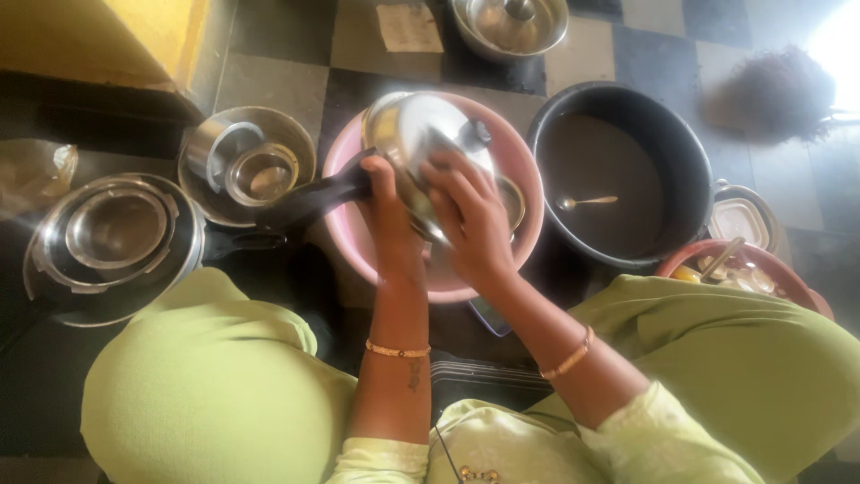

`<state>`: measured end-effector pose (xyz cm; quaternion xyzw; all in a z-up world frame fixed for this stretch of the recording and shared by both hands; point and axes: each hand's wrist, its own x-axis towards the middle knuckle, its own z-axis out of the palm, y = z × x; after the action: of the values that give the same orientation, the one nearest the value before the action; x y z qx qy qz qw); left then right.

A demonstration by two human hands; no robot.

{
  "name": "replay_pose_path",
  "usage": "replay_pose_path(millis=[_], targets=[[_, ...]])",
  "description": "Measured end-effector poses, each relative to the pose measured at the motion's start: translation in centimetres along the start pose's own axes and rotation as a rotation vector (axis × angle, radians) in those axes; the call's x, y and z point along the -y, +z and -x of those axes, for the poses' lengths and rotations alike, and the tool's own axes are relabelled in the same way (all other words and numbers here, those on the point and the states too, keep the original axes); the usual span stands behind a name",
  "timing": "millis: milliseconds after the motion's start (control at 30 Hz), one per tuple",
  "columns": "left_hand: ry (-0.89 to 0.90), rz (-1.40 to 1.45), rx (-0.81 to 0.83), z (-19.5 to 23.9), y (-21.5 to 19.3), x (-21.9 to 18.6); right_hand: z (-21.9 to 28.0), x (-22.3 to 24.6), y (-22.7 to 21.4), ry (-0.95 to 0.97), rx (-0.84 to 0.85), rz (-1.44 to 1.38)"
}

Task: The person washes several metal kitchen items by hand in a pink basin filled with water. They scrub a small metal cup, a pot lid, and a pressure cooker lid using a dark scrubber, rinsing each item in a second black basin before placing them aside.

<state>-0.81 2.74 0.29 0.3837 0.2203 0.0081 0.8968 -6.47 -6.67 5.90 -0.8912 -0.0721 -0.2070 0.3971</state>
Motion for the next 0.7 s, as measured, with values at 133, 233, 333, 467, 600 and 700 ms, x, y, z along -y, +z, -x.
replay_pose_path(millis=[133, 233, 333, 467, 600, 700], targets=[[-0.045, 0.119, 0.034, -0.8, -0.1, -0.6, 1.3, -2.6, -1.2, -0.061, -0.108, 0.188], [-0.099, 0.159, 0.111, -1.4, -0.2, -0.8, -0.4, -5.0, -3.0, 0.090, -0.049, 0.097], [-0.109, 0.161, 0.256, -0.7, -0.6, -0.5, -2.5, -6.3, -5.2, -0.062, 0.041, 0.154], [-0.105, 0.209, 0.324, 0.1, -0.2, 0.0, -3.0, -6.1, -6.7, -0.126, 0.088, 0.199], [-0.080, 0.212, 0.212, -0.3, 0.6, 0.2, -0.3, -4.3, -5.9, -0.139, 0.032, 0.317], [-0.055, 0.176, 0.149, -0.3, 0.7, 0.4, 1.6, -2.5, -4.5, -0.134, 0.021, 0.292]])
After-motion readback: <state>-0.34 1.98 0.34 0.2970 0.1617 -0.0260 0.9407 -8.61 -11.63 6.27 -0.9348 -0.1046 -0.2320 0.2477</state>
